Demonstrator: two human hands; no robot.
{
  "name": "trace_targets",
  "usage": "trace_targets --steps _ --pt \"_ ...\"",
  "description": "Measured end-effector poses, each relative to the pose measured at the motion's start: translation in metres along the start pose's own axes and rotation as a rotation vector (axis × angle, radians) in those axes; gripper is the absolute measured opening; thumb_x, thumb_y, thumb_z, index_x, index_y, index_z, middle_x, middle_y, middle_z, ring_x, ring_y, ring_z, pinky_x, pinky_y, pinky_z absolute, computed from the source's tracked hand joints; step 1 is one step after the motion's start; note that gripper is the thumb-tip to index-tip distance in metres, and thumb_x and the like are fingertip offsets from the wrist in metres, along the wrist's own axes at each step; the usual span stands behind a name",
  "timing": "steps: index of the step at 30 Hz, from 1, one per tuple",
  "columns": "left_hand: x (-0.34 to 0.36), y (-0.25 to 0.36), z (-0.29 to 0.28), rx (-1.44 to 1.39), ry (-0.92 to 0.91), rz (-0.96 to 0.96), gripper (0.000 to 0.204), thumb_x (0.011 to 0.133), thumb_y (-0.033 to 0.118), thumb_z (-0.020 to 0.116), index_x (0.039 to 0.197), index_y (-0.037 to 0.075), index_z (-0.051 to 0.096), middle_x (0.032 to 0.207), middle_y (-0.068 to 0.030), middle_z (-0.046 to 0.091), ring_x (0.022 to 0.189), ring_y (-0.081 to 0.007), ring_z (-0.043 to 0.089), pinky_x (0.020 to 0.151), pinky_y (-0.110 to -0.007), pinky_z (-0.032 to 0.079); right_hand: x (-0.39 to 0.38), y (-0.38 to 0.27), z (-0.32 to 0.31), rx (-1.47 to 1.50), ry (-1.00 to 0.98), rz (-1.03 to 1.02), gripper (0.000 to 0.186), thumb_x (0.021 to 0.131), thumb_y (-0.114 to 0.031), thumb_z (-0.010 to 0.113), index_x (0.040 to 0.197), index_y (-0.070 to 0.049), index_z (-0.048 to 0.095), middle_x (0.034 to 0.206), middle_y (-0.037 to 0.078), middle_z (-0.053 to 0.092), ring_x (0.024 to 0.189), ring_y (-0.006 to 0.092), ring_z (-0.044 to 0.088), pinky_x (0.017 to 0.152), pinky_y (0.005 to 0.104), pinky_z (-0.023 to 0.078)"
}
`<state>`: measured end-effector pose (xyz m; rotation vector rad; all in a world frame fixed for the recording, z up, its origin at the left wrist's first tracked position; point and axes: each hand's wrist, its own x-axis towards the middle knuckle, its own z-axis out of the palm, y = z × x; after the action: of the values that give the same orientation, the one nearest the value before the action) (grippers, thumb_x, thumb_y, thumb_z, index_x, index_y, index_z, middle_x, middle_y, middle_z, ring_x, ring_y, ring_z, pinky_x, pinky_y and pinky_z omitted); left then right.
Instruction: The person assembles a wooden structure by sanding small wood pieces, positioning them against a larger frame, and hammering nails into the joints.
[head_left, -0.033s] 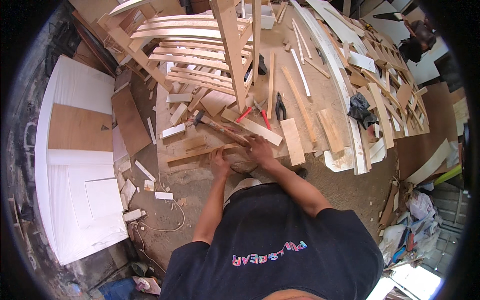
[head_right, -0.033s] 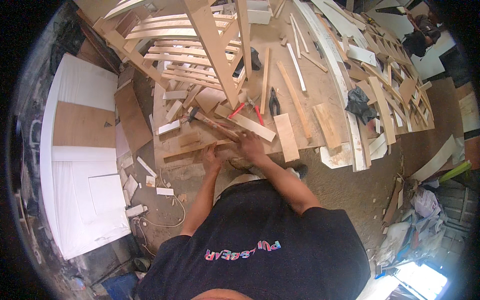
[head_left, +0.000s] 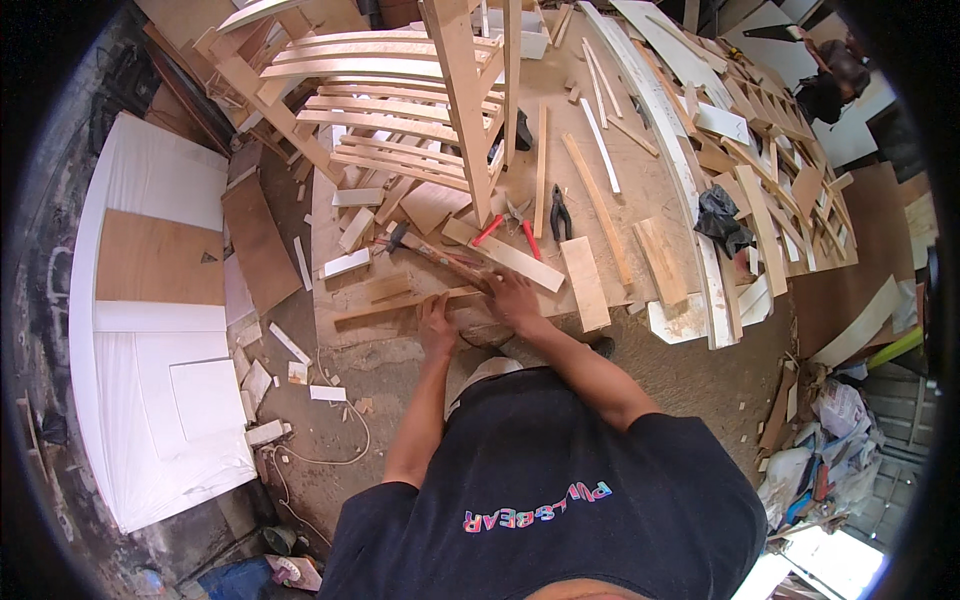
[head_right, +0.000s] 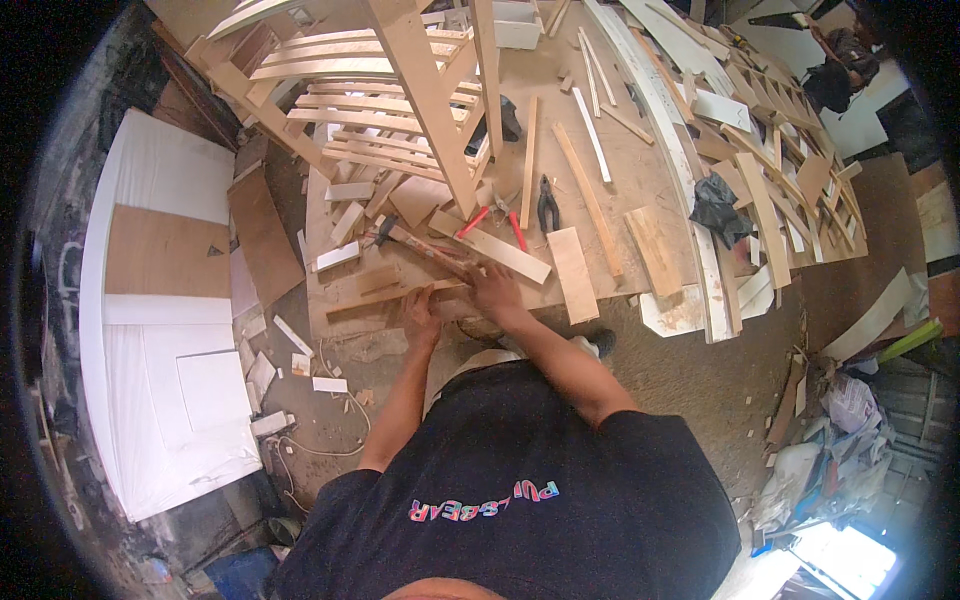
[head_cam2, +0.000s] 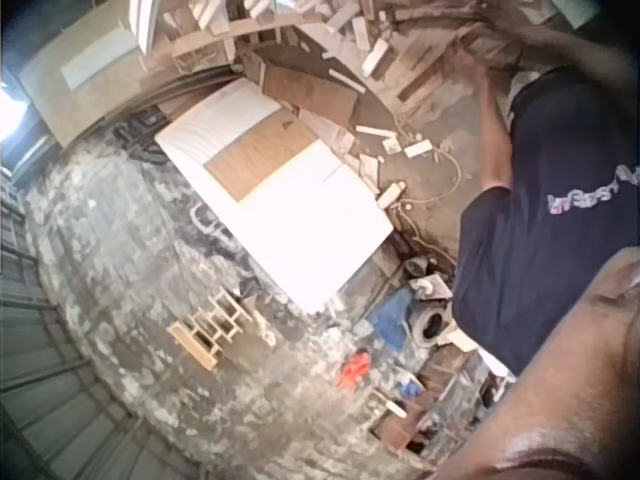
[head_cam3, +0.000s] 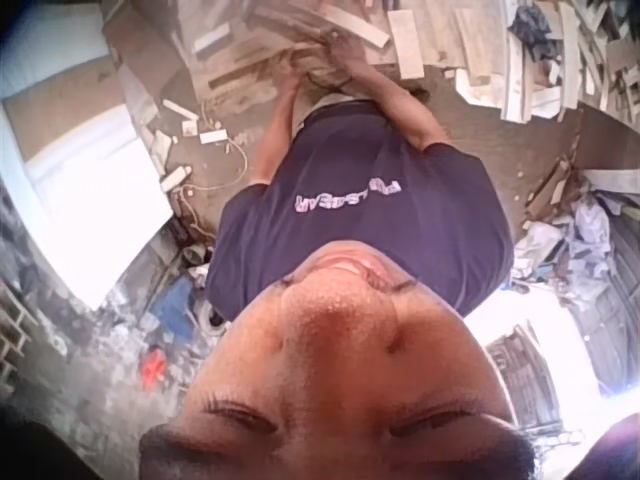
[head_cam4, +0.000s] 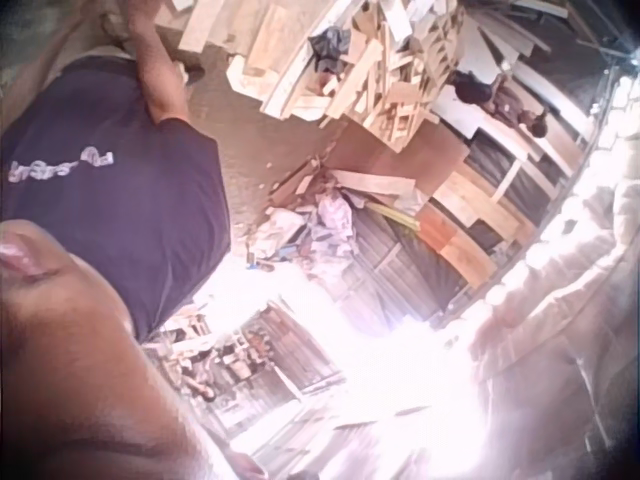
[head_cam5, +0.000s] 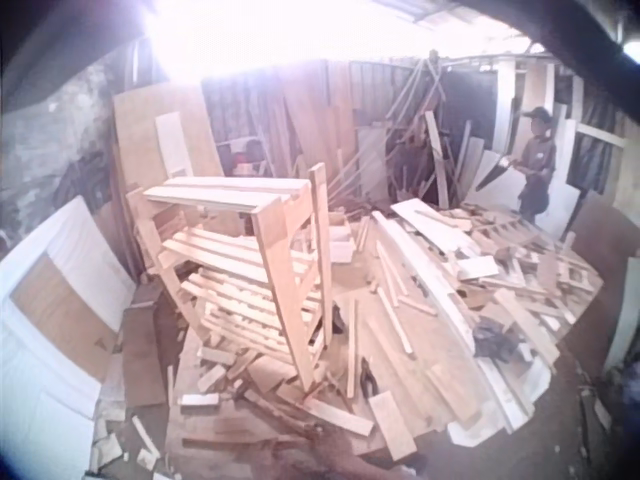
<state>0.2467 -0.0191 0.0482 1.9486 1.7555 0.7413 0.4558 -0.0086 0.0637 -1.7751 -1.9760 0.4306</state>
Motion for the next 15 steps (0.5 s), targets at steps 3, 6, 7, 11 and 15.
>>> trace_targets --steps 3,6,7,11,15 --pt "0.009 -0.001 -0.008 0.136 0.024 0.122 0.048 0.081 0.007 0.069 0.129 0.006 0.069 0.133 -0.0162 0.060 0.129 -0.0382 0.052 0.112 -0.049 0.043 0.019 -0.012 0.026 -0.197 -0.015 -0.062 0.050 0.093 -0.033 0.072 0.136 -0.012 0.061 0.120 0.015 0.068 0.122 0.0318 0.062 0.103 0.0495 0.048" --pt "0.017 -0.010 -0.011 0.224 0.058 0.186 0.048 0.081 0.014 0.072 0.128 0.006 0.069 0.130 -0.0153 0.060 0.128 -0.0365 0.052 0.113 -0.048 0.042 0.043 -0.027 0.025 -0.227 -0.239 0.000 0.043 0.096 -0.031 0.069 0.130 -0.006 0.061 0.119 0.017 0.068 0.118 0.0360 0.064 0.100 0.0507 0.049" --pt "0.021 -0.011 -0.011 0.245 0.067 0.215 0.048 0.080 0.016 0.073 0.127 0.006 0.069 0.128 -0.0150 0.061 0.127 -0.0360 0.053 0.113 -0.048 0.041 0.049 -0.029 0.024 -0.149 -0.232 0.064 0.041 0.096 -0.030 0.068 0.128 -0.005 0.061 0.118 0.019 0.068 0.116 0.0378 0.064 0.099 0.0512 0.049" --pt "0.032 -0.027 -0.010 0.282 0.014 0.200 0.040 0.080 0.017 0.076 0.120 0.015 0.073 0.118 -0.0107 0.064 0.122 -0.0333 0.056 0.109 -0.050 0.042 0.046 -0.027 -0.001 0.049 -0.266 0.164 0.040 0.096 -0.030 0.068 0.125 -0.004 0.061 0.118 0.023 0.069 0.111 0.0431 0.066 0.096 0.0524 0.050" --pt "0.023 -0.019 -0.013 0.229 -0.002 0.221 0.028 0.081 0.016 0.077 0.108 0.022 0.078 0.108 -0.0060 0.065 0.109 -0.0297 0.062 0.103 -0.049 0.042 -0.009 -0.004 -0.058 0.173 -0.187 0.215 0.043 0.095 -0.034 0.068 0.125 -0.004 0.065 0.120 0.024 0.070 0.118 0.0420 0.065 0.099 0.0521 0.050"
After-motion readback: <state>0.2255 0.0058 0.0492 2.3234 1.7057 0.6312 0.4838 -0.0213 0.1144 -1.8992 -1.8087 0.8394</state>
